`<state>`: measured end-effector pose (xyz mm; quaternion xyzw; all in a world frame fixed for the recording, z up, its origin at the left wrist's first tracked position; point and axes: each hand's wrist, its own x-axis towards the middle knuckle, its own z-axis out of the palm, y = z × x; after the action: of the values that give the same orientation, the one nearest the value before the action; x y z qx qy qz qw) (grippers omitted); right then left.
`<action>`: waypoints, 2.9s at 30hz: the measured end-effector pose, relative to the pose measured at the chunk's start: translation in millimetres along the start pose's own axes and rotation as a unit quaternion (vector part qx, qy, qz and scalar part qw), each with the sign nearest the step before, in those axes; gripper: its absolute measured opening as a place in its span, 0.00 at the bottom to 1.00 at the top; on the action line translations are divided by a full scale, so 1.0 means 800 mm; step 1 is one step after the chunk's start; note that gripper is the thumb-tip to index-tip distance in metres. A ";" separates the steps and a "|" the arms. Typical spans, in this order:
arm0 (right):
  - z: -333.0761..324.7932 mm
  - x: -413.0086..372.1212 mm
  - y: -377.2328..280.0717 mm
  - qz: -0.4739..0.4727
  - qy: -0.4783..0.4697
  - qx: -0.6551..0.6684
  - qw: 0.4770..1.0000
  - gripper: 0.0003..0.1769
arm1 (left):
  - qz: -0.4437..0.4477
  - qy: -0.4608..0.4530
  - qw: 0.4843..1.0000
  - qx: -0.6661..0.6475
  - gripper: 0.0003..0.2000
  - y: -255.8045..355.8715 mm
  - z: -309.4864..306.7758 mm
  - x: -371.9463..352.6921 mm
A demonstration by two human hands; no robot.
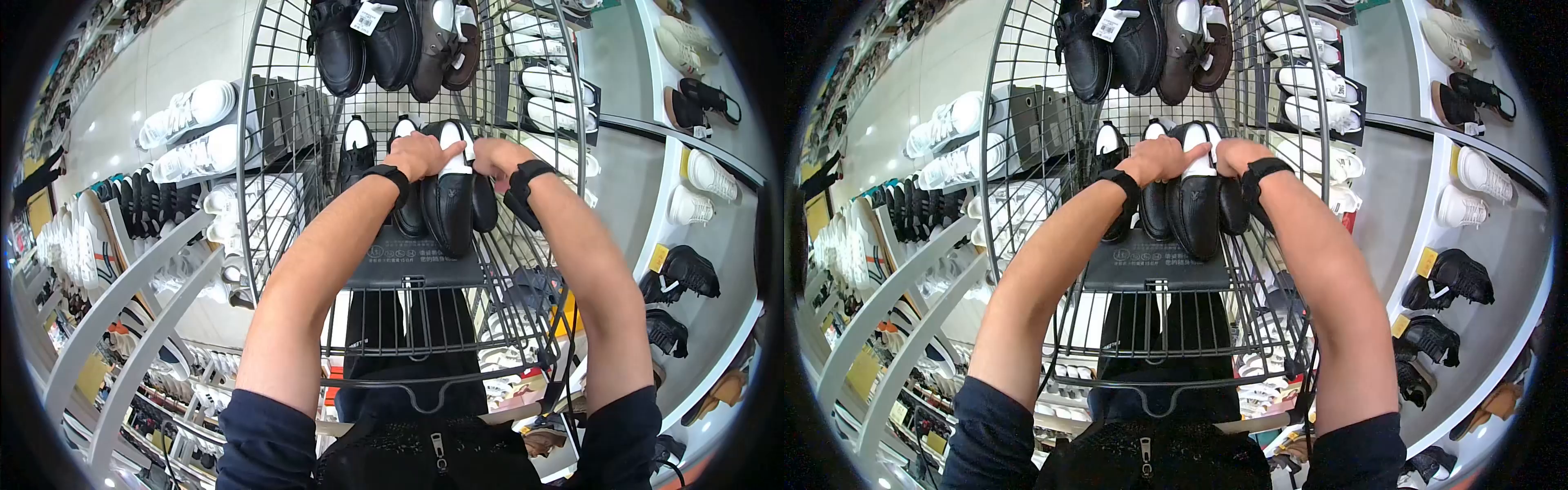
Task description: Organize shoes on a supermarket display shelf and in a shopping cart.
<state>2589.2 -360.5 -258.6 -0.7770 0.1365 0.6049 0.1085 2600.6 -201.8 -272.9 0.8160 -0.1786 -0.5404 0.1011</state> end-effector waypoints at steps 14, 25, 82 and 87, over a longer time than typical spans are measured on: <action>-0.082 0.092 -0.027 -0.072 0.142 0.485 0.860 0.36 | -0.027 -0.112 0.977 -0.179 0.40 -0.045 -0.035 0.028; -0.055 0.201 -0.009 -0.072 0.166 0.609 0.772 0.23 | -0.065 0.196 0.866 -0.456 0.26 -0.053 -0.036 0.110; -0.004 -0.120 -0.022 -0.162 0.031 0.810 0.563 0.17 | 0.118 0.249 0.793 -0.543 0.25 -0.049 -0.163 -0.239; 0.000 -0.203 -0.006 -0.237 0.061 0.740 0.626 0.17 | 0.139 0.239 0.802 -0.530 0.27 -0.071 -0.152 -0.279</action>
<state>2553.1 -342.5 -101.1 -0.4756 0.3552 0.2049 0.7782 2644.0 -63.6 -56.9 0.7051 0.0541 -0.3189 0.6310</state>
